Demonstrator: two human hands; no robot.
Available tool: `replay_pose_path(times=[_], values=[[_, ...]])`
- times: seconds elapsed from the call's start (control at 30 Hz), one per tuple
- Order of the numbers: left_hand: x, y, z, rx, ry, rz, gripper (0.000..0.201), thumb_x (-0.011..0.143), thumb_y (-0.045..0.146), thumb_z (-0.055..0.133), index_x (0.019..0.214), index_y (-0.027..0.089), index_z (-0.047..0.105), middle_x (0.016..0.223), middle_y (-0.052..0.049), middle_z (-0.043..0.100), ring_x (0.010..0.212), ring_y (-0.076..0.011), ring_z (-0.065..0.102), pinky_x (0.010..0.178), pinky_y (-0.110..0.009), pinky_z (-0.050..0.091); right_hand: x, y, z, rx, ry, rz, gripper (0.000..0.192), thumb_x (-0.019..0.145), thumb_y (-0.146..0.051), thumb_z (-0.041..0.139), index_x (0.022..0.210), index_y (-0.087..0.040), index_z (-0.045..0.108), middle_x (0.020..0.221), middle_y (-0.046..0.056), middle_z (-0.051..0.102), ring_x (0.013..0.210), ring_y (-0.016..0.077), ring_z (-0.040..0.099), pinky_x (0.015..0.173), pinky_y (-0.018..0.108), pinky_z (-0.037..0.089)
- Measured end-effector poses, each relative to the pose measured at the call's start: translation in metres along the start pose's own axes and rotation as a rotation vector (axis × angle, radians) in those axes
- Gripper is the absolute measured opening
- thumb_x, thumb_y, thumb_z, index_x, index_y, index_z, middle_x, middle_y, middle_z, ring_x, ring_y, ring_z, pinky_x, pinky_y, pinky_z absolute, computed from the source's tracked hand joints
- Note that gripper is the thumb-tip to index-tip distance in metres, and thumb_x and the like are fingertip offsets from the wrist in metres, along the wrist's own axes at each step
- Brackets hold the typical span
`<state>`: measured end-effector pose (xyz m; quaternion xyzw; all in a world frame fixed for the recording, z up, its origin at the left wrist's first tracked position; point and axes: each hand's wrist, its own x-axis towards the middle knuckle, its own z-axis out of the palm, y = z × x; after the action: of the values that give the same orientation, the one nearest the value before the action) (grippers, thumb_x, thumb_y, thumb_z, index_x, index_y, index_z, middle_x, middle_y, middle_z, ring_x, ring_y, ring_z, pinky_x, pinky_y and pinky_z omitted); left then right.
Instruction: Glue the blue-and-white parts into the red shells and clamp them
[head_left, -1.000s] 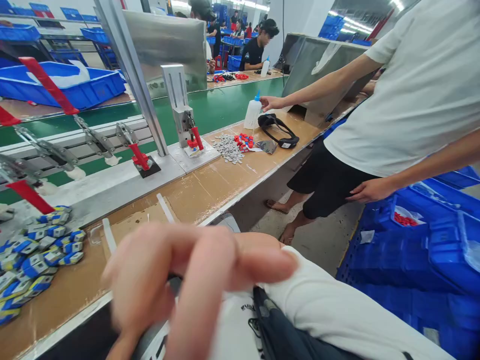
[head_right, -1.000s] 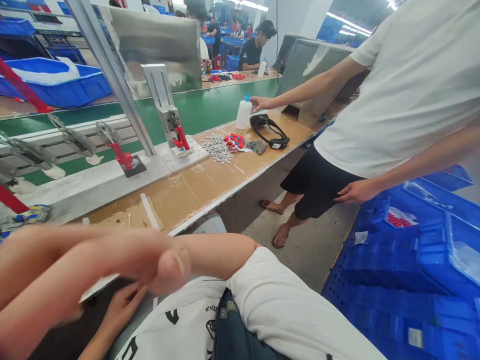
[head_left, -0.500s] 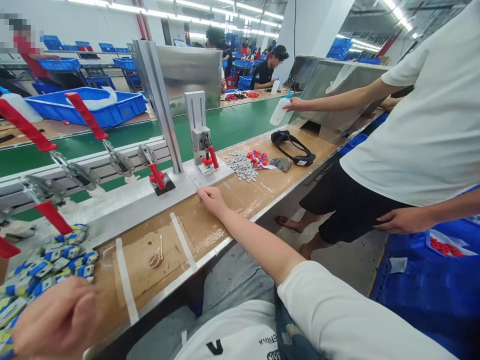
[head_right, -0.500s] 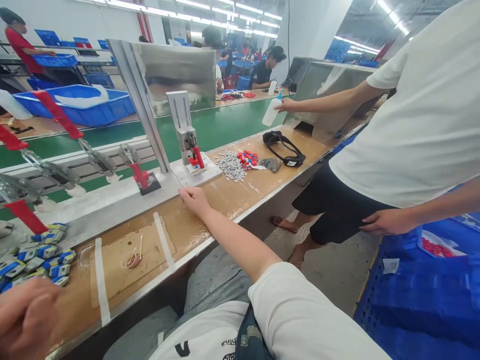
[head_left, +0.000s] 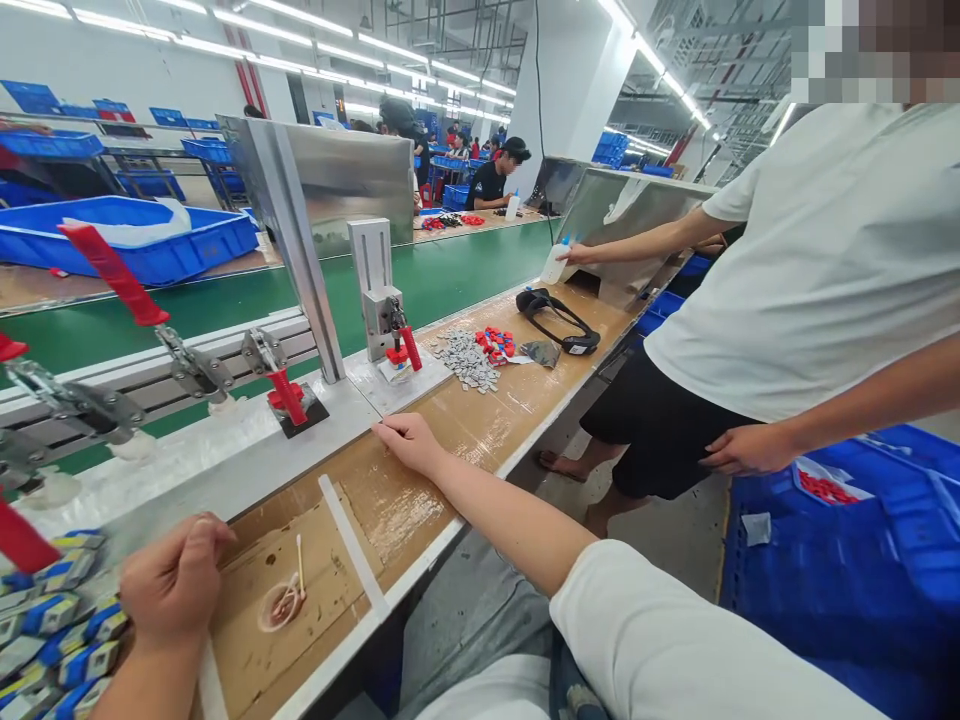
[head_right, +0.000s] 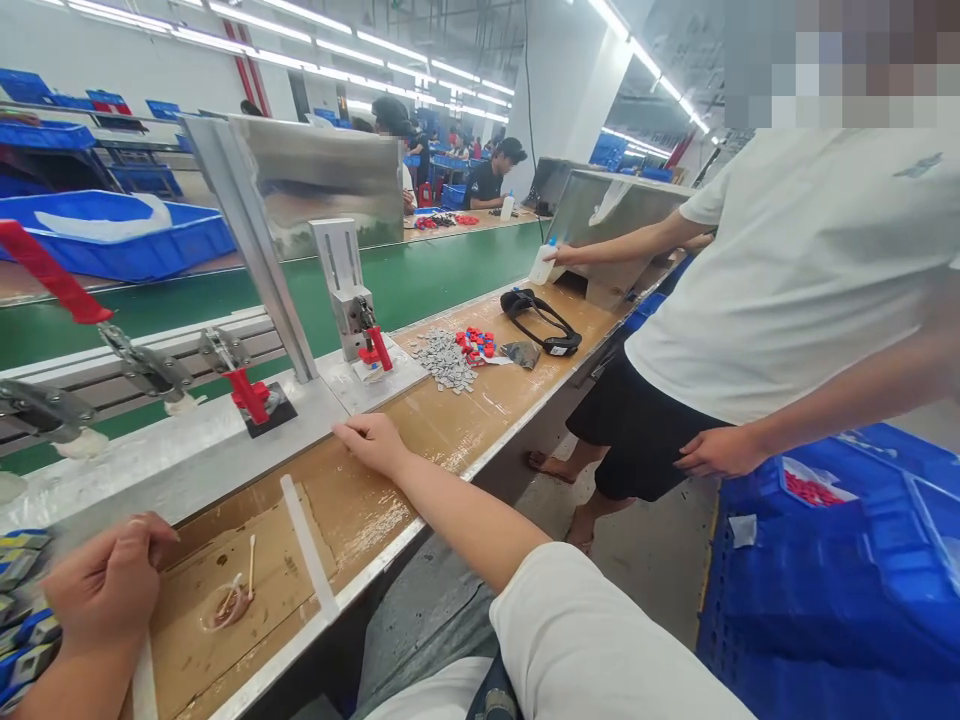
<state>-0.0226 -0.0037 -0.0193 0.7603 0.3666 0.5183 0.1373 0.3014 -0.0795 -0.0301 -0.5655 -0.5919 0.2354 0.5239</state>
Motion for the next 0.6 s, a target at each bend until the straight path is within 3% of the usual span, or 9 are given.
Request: replay_pose_path(times=[0.27, 0.5, 0.6], values=[[0.013, 0.011, 0.001, -0.107, -0.173, -0.11, 0.044, 0.086, 0.04, 0.055, 0.045, 0.025, 0.06, 0.044, 0.008, 0.049, 0.035, -0.0103, 0.046, 0.04, -0.021, 0.036, 0.001, 0.003, 0.0, 0.114, 0.04, 0.075, 0.06, 0.096, -0.064, 0.053, 0.055, -0.02, 0.054, 0.055, -0.001, 0.05, 0.059, 0.0134, 0.046, 0.065, 0.028, 0.037], [0.012, 0.004, -0.009, -0.072, -0.145, 0.02, 0.041, 0.087, 0.036, 0.055, 0.047, 0.026, 0.06, 0.047, 0.011, 0.057, 0.037, -0.0119, 0.054, 0.039, -0.02, 0.041, 0.004, 0.004, 0.007, 0.133, 0.029, 0.094, 0.058, 0.093, -0.063, 0.057, 0.055, -0.019, 0.055, 0.054, -0.002, 0.046, 0.06, 0.0125, 0.045, 0.065, 0.027, 0.036], [0.023, 0.025, 0.0, -0.079, -0.15, 0.06, 0.043, 0.089, 0.038, 0.054, 0.048, 0.026, 0.059, 0.047, 0.01, 0.057, 0.04, -0.0132, 0.056, 0.04, -0.022, 0.042, 0.003, 0.008, 0.003, 0.127, 0.04, 0.093, 0.058, 0.095, -0.062, 0.057, 0.056, -0.019, 0.055, 0.054, -0.002, 0.047, 0.06, 0.0125, 0.046, 0.065, 0.027, 0.037]])
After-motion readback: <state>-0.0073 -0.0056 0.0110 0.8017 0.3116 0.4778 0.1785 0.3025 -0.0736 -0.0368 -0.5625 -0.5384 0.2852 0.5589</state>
